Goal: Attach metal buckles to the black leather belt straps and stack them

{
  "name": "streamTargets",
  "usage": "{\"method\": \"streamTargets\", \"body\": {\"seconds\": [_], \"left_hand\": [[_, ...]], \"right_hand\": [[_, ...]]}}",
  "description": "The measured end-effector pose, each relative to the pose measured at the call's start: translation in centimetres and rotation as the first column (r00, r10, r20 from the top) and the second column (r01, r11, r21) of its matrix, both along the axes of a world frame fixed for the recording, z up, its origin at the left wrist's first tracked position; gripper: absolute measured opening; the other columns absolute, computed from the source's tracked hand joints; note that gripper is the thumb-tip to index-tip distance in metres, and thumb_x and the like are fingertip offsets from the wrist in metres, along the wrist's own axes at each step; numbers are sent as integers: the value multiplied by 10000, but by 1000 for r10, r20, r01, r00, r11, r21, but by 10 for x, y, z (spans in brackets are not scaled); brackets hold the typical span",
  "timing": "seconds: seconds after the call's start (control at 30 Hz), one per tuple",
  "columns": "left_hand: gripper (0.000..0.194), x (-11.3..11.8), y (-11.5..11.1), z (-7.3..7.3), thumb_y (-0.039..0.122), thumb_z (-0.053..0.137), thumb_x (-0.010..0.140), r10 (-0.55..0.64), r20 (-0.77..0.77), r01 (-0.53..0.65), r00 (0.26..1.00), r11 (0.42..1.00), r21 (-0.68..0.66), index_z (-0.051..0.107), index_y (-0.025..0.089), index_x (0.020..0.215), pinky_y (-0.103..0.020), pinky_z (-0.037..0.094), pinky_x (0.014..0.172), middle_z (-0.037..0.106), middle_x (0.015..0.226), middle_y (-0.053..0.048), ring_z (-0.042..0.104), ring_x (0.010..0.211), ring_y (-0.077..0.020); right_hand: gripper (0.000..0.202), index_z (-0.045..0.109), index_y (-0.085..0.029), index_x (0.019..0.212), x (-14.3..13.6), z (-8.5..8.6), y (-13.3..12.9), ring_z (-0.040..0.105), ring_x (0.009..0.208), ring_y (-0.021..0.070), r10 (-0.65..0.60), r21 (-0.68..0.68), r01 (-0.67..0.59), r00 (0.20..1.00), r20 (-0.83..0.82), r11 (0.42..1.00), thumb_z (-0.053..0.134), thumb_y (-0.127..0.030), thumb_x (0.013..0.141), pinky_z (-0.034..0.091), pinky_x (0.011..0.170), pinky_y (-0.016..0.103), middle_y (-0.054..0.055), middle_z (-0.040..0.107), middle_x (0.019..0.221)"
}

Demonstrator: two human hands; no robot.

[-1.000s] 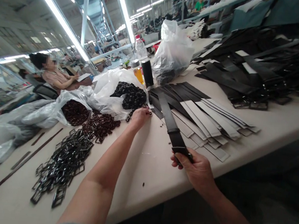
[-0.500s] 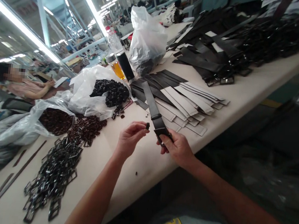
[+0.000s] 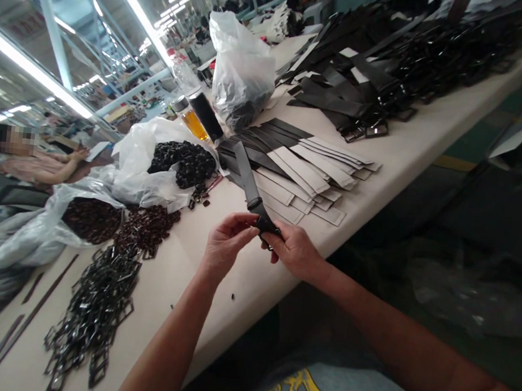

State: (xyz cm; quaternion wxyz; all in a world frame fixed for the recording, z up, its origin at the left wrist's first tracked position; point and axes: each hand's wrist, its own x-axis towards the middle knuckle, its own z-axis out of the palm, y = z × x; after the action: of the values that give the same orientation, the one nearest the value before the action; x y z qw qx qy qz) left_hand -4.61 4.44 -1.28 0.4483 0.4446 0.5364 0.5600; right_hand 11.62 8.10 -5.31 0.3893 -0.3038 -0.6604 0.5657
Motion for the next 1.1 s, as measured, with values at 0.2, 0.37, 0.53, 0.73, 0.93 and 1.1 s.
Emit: {"method": "streamTargets", "body": {"seconds": [0.2,0.37,0.53,0.73,0.93,1.1], "left_hand": [[234,4,1,0,218,832,705,-42,-174,65,984,989,130,817,258,936,-220,512,676,664,882,-18,615,762,-119],[190,13,3,3,186,796,731,27,-308,42,951,976,213,818,236,914,-223,534,683,672,882,-32,632,763,-128],[141,20,8,-4,164,741,733,76,-262,-14,962,974,228,778,200,864,-201,530,642,642,814,-5,626,717,-108],[223,27,6,2,72,613,775,207,-668,87,715,921,379,748,202,895,-234,543,708,691,885,-25,641,755,-120],[157,11,-2,12,247,668,882,11,-639,177,769,957,229,774,206,990,-264,543,772,741,913,-57,687,821,-156],[97,3,-5,7,275,740,821,-43,-412,96,910,989,110,762,185,850,-241,529,679,710,793,-25,661,707,-136]], "right_hand": [[277,580,-179,814,3,-1,4,529,402,66,63,-33,-64,998,-26,997,531,-419,943,409,413,191,-19,636,708],[294,566,-183,790,3,0,3,529,401,66,47,-9,-48,998,-29,999,520,-428,948,421,426,191,-24,625,688],[239,563,-180,808,-1,-1,3,537,398,72,16,17,-16,999,41,1000,495,-365,941,412,412,188,-25,618,670],[200,535,-184,785,-1,-4,4,503,379,58,4,18,-4,1000,19,1000,465,-307,927,391,401,166,-47,590,611],[284,570,-168,805,1,-4,4,514,392,63,50,-45,-51,999,-13,998,526,-420,927,394,390,177,-16,633,672],[284,579,-168,777,2,-6,4,527,406,73,86,-20,-85,996,20,996,578,-419,910,406,409,182,-21,617,641]]}}
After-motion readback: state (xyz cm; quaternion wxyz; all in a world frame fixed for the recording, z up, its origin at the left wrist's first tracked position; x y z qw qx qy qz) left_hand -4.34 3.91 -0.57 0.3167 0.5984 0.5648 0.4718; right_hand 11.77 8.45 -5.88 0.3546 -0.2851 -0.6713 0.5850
